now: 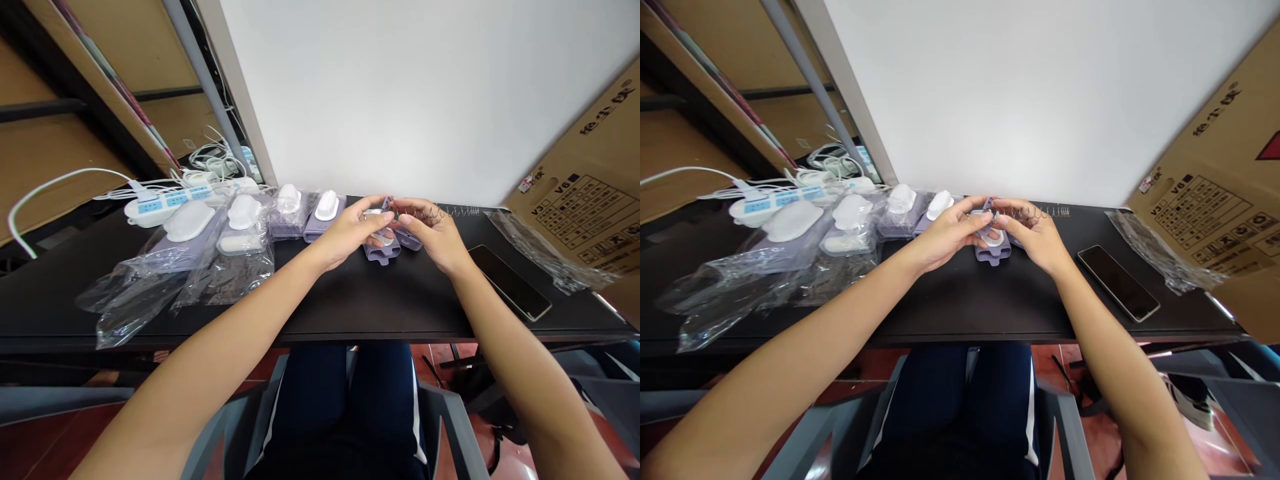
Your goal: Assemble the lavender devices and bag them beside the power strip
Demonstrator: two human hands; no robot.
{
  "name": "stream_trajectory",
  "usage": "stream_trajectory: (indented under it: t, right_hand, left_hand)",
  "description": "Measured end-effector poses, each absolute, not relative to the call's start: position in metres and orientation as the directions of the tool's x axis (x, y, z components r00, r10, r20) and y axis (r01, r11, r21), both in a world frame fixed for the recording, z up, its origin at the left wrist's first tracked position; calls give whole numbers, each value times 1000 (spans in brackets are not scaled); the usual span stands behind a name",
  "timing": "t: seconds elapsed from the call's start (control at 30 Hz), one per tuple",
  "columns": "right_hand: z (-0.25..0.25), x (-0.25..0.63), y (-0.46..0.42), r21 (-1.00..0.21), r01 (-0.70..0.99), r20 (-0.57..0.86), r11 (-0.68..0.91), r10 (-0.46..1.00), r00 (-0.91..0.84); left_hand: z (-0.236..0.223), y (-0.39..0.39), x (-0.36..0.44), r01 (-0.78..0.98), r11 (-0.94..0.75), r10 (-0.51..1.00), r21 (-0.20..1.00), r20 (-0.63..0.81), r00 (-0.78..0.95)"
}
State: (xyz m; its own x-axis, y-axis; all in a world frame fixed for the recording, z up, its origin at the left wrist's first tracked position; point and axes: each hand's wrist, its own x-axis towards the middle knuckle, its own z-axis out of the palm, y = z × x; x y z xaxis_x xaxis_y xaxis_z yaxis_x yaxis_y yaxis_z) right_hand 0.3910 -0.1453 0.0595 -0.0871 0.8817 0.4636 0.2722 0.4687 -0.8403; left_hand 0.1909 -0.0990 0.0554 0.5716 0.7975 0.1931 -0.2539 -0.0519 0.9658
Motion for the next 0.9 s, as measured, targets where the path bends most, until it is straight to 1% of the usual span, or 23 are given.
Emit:
stream_trajectory:
  t: [0.03,0.1,0.17,0.23,0.27,0.3,0.33,0.4,0.47,0.53,0.63,0.73,0.9]
  right_hand:
    - [59,393,-145,-821,322,466,471,879,-99]
    - [58,401,-143,-742,501,458,445,883,-106]
    - [55,414,-140,-593,734,402,331,912,-86]
    - [52,428,-138,-394,907,275,152,960,-41]
    - [50,433,-137,-303,949,209,87,978,-23]
    - [49,436,-136,-239,970,158,41,987,-3]
    - [49,438,-136,-208,978,128,8,992,19]
    - [51,436,-138,-233,972,143,-29,988,64]
    - [55,431,-141,-309,951,227,-26,969,100]
    - [57,424,-143,-369,929,344,43,934,94]
    - [57,418,-144,-397,900,481,177,876,40]
    - [54,417,-142,-391,889,523,239,852,1]
    - [53,418,-142,-394,881,532,260,847,-11]
  left_hand:
    - [55,-98,190,-273,-36,803,961,190,564]
    - [55,-95,189,-322,-28,841,946,196,504]
    - [56,-90,186,-366,-38,884,930,202,422]
    - [57,-84,184,-395,-59,915,917,207,345]
    - [57,-81,183,-400,-77,926,913,214,310]
    - [57,-79,182,-397,-102,935,912,225,276]
    - [58,-77,181,-386,-134,939,913,241,244]
    - [57,-74,181,-345,-219,939,913,293,182]
    - [56,-71,180,-289,-321,922,902,368,124]
    - [54,-68,179,-231,-418,890,879,447,89]
    - [51,-65,179,-169,-517,840,839,535,87]
    - [51,-68,179,-138,-551,817,823,566,109]
    - [56,-80,181,-133,-504,841,854,520,151]
